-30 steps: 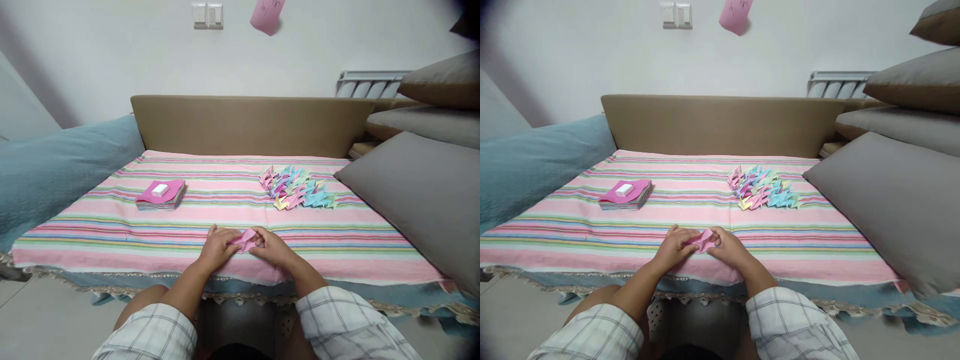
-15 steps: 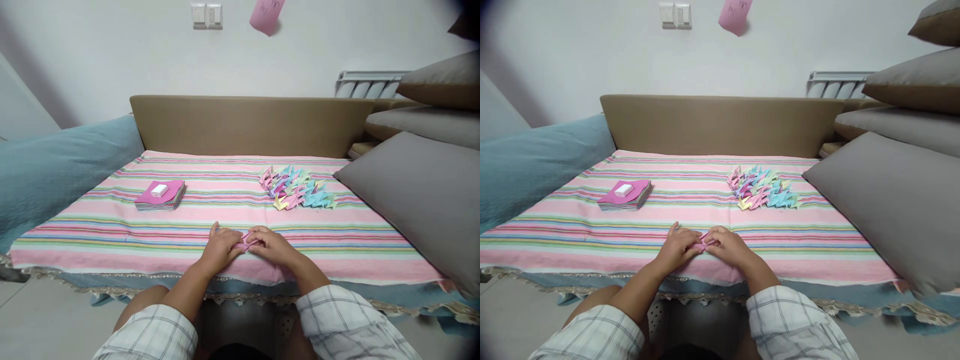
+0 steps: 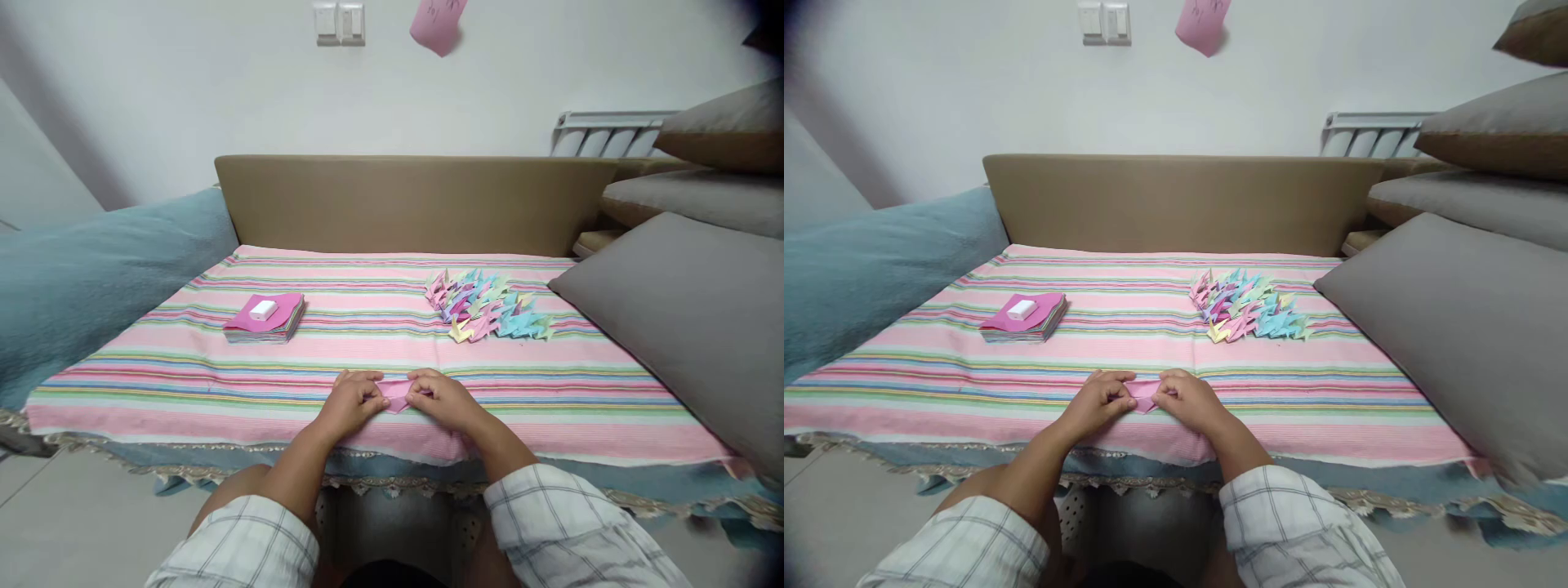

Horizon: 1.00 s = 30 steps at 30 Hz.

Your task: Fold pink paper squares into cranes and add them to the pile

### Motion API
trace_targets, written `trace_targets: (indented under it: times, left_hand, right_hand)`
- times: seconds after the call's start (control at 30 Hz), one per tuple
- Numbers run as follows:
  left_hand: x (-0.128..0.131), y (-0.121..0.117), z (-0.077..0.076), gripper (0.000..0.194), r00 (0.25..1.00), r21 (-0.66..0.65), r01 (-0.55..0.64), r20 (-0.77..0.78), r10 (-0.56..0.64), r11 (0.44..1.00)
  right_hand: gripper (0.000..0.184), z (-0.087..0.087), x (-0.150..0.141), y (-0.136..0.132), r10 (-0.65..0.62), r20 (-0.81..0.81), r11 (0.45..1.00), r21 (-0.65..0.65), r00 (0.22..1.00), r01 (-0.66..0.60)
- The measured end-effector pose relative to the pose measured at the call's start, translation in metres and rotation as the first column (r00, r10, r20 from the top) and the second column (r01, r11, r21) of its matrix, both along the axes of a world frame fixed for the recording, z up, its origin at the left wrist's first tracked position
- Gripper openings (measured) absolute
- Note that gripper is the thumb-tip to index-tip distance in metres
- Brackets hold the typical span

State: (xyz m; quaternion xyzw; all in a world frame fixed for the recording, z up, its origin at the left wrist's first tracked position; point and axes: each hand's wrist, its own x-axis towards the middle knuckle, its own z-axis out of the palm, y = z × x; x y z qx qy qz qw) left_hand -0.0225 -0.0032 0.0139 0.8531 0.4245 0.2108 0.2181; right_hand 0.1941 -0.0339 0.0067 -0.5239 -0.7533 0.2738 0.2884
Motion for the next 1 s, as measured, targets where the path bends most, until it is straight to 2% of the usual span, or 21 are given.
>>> trace_targets:
  times: [0.07,0.17,0.43,0.77,1.0]
  left_hand:
    - [0.001,0.0,-0.001,0.018,1.0,0.021,0.006,-0.003,-0.006,1.0]
    - [0.001,0.001,-0.004,0.02,1.0,0.056,-0.002,-0.005,0.002,0.998]
    - [0.001,0.004,-0.009,0.021,1.0,0.098,-0.011,-0.007,0.012,0.995]
    - [-0.004,0.005,-0.005,0.017,0.999,0.098,-0.031,-0.01,0.032,0.995]
    - [-0.004,0.005,-0.004,0.018,0.998,0.109,-0.032,-0.057,0.039,0.993]
  right_hand:
    - [0.014,-0.002,0.002,0.0,-0.023,-0.046,1.0,-0.003,0.999,0.023]
    - [0.013,-0.003,0.005,0.0,0.018,-0.08,1.0,-0.008,0.997,-0.019]
    - [0.016,-0.003,0.005,0.002,0.091,0.001,0.996,0.013,0.996,-0.091]
    - [0.016,-0.001,-0.011,-0.004,-0.081,0.167,0.996,0.053,0.983,0.073]
    - [0.023,-0.003,-0.019,-0.005,-0.161,0.215,0.987,0.064,0.963,0.15]
